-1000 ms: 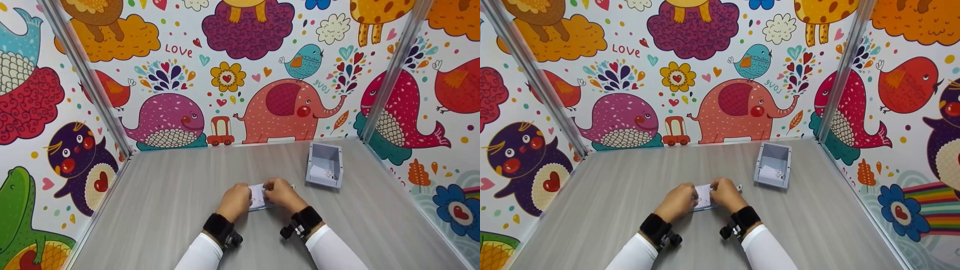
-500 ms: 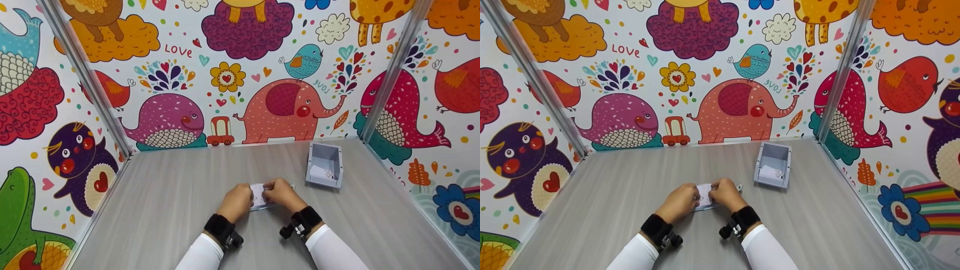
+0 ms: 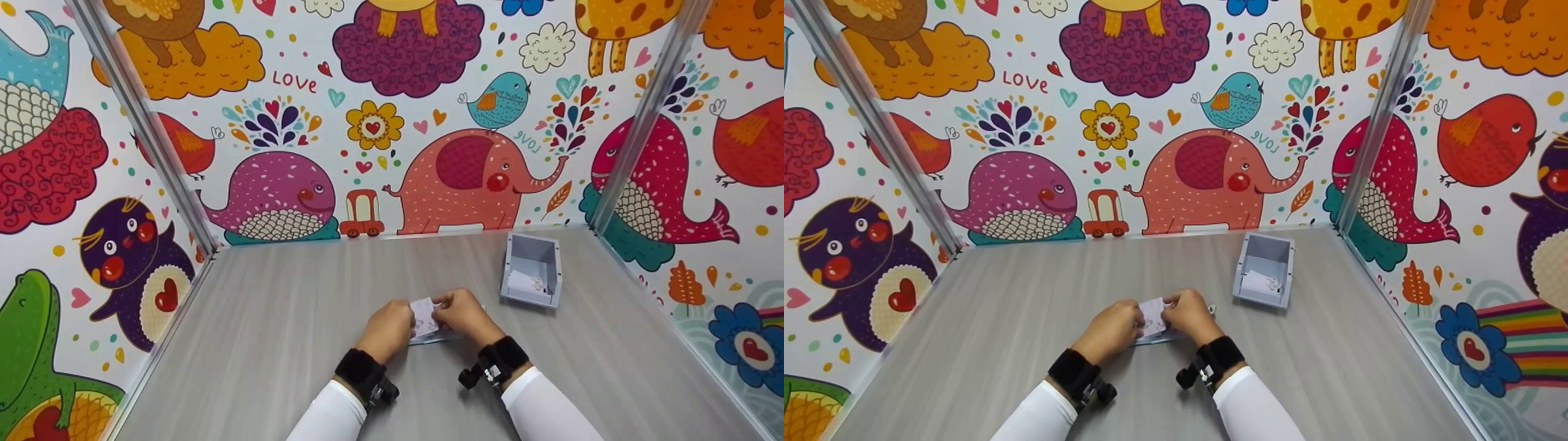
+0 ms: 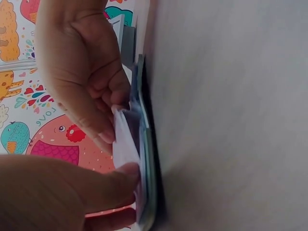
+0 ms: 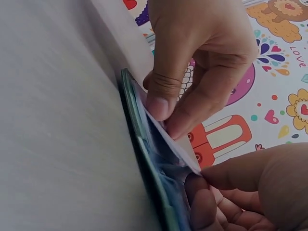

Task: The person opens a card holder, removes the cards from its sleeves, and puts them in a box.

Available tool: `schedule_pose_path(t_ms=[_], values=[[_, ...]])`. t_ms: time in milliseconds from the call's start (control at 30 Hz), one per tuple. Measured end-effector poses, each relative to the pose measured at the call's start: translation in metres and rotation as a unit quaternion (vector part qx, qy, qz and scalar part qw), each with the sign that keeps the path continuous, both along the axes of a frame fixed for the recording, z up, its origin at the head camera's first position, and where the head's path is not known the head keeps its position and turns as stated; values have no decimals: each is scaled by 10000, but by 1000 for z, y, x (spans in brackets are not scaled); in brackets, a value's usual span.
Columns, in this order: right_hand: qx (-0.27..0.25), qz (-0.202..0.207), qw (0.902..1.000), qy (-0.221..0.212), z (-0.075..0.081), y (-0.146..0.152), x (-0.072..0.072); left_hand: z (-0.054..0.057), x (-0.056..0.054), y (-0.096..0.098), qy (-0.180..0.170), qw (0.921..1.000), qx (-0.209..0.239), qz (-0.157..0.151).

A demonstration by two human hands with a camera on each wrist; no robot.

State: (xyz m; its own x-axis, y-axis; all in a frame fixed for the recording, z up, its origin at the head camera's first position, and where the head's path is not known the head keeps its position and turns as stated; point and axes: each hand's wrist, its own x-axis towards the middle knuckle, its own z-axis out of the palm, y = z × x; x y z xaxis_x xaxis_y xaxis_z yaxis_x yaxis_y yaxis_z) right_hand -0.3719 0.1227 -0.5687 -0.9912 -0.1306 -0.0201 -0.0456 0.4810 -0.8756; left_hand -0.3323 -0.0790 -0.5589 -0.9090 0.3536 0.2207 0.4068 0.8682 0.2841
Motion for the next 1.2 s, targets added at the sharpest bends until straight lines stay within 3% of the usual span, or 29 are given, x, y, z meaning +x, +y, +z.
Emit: schedule_pose_path(t_ms=[200, 400, 667, 800, 1000, 1200], values=[[-216, 29, 9997, -60, 4, 1, 1, -3, 1, 1, 217, 9998, -52, 1], [20, 128, 9999, -83, 0, -5, 3, -1, 3, 3, 218, 9997, 57, 29], [22, -131, 9999, 19, 5, -3, 4, 2, 5, 4, 241, 9997, -102, -3], [434, -313, 9977, 406, 13, 6, 0, 2, 3, 3, 197, 9997, -160, -15], [1381, -611, 9859, 715, 34, 27, -2, 1, 4, 3, 204, 9997, -125, -15], [1777, -813, 9759, 969, 58, 56, -1, 2, 5, 2, 248, 9997, -81, -8]])
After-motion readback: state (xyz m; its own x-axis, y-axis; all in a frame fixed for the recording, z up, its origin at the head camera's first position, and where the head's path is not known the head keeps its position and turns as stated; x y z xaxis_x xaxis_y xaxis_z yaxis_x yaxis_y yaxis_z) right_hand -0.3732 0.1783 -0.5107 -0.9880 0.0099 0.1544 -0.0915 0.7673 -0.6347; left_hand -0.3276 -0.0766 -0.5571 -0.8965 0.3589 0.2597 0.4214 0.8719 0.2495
